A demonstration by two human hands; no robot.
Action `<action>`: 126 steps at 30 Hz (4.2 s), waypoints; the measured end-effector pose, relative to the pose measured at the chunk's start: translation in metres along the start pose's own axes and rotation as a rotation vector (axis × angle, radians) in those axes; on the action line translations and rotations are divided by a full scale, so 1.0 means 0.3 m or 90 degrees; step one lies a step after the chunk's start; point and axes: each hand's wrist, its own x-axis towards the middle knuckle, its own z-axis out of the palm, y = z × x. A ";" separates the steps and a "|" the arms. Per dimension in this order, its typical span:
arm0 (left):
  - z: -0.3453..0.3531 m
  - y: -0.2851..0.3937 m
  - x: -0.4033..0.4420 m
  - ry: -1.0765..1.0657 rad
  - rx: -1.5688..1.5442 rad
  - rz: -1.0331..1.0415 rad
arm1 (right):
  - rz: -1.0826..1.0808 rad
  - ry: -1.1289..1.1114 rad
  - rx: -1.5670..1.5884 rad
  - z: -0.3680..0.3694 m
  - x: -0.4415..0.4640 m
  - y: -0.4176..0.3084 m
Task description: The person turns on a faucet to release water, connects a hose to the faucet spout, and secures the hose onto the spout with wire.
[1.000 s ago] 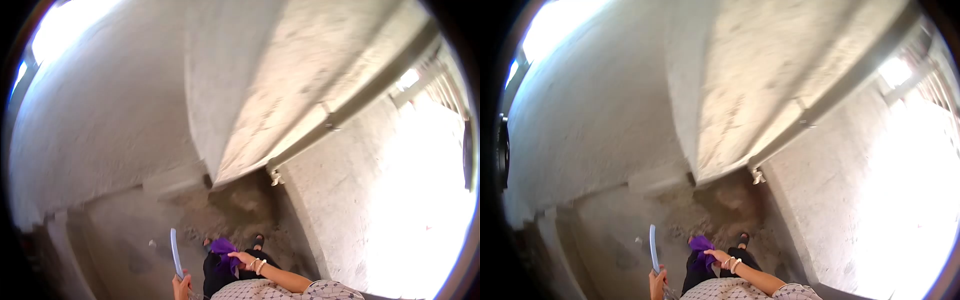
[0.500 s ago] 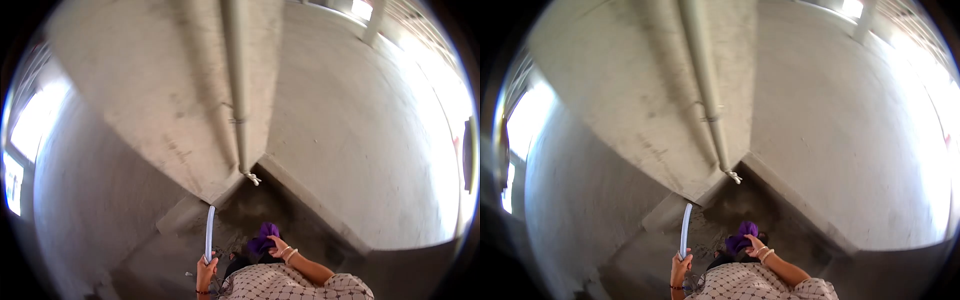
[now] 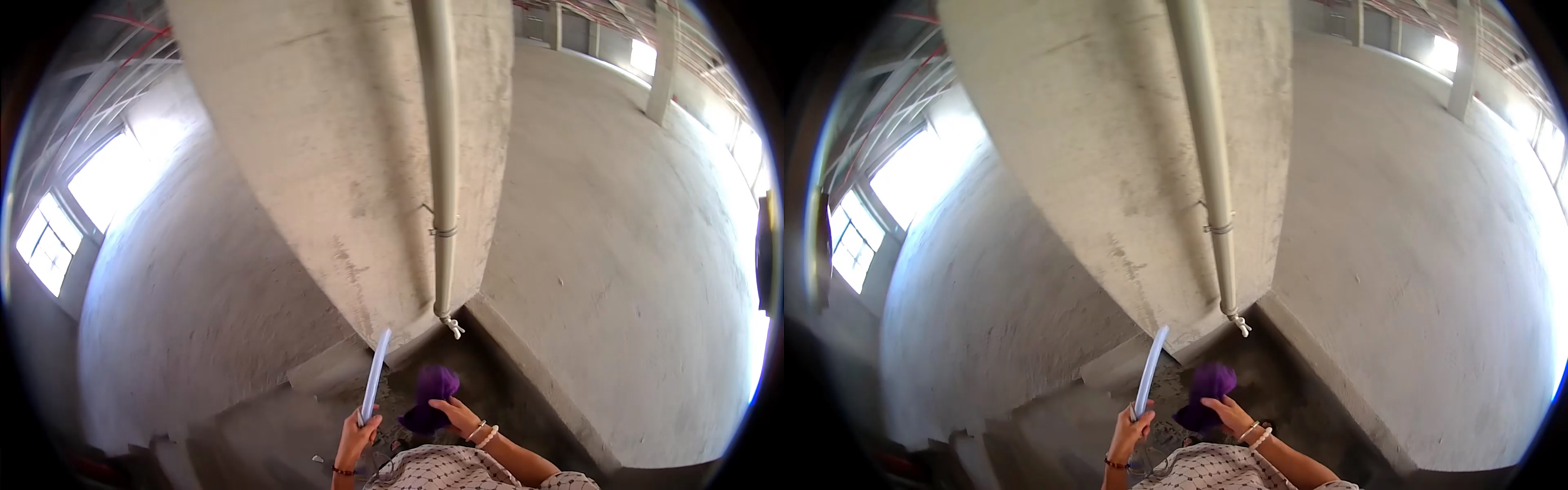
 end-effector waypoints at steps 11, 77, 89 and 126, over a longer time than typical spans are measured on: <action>-0.055 0.289 -0.058 0.091 -0.015 0.214 | -0.407 -0.346 -0.516 0.293 -0.058 -0.327; 0.410 0.246 0.302 0.163 -0.188 0.264 | -0.376 0.102 -0.163 -0.325 0.193 -0.003; 0.789 -0.406 0.249 0.097 -0.026 0.066 | -0.375 0.053 -0.637 -0.479 0.082 0.291; 0.390 -1.789 0.806 0.421 -0.138 0.228 | -0.490 0.292 -1.653 -1.293 2.067 -0.204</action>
